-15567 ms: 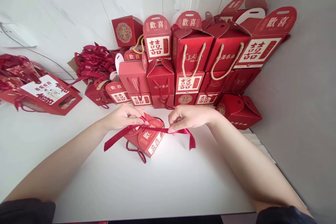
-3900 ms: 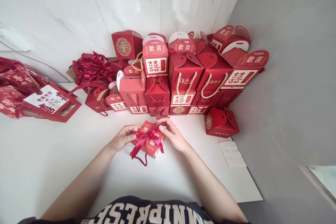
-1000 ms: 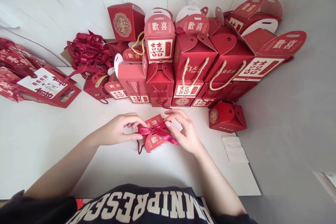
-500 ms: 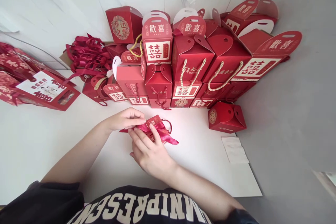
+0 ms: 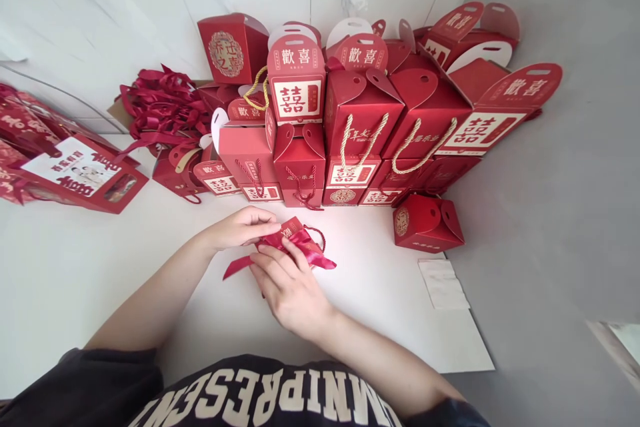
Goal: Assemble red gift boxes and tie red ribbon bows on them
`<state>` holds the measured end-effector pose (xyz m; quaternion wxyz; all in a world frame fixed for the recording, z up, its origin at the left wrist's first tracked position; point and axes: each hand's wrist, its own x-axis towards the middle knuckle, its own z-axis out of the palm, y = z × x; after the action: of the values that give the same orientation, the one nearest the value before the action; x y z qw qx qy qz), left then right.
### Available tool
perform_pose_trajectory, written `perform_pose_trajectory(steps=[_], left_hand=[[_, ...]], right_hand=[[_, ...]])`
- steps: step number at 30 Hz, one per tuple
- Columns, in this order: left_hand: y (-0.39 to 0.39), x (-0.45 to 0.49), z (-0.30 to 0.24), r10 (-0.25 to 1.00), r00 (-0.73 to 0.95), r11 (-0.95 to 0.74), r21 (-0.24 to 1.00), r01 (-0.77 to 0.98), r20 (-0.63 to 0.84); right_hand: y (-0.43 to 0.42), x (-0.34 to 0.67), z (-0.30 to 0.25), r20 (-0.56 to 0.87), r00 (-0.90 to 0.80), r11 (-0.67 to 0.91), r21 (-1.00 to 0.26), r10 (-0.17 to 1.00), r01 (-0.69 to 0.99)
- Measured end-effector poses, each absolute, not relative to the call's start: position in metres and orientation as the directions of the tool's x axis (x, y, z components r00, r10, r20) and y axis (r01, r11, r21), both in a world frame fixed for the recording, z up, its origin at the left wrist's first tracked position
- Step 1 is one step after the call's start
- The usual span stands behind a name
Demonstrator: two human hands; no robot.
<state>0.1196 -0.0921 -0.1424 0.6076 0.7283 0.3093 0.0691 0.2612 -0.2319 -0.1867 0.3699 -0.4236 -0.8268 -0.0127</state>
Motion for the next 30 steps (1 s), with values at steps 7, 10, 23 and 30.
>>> perform_pose_trajectory(steps=[7, 10, 23, 30], left_hand=[[-0.098, 0.127, -0.146, 0.640, 0.760, -0.323, 0.857, 0.401, -0.114], [-0.099, 0.126, -0.146, 0.650, 0.748, -0.335, 0.834, 0.439, -0.133], [-0.114, 0.114, -0.120, 0.589, 0.757, -0.396, 0.715, 0.576, -0.283], [-0.123, 0.120, -0.122, 0.733, 0.660, -0.486, 0.553, 0.677, -0.164]], right_hand=[[-0.221, 0.324, -0.169, 0.520, -0.323, 0.608, -0.729, 0.790, 0.315], [-0.219, 0.343, -0.164, 0.348, -0.343, 0.458, -0.825, 0.873, 0.330], [-0.183, 0.366, -0.149, 0.103, -0.264, 0.190, -0.925, 0.959, 0.330], [-0.144, 0.334, -0.158, 0.040, -0.445, 0.183, -0.941, 0.895, 0.284]])
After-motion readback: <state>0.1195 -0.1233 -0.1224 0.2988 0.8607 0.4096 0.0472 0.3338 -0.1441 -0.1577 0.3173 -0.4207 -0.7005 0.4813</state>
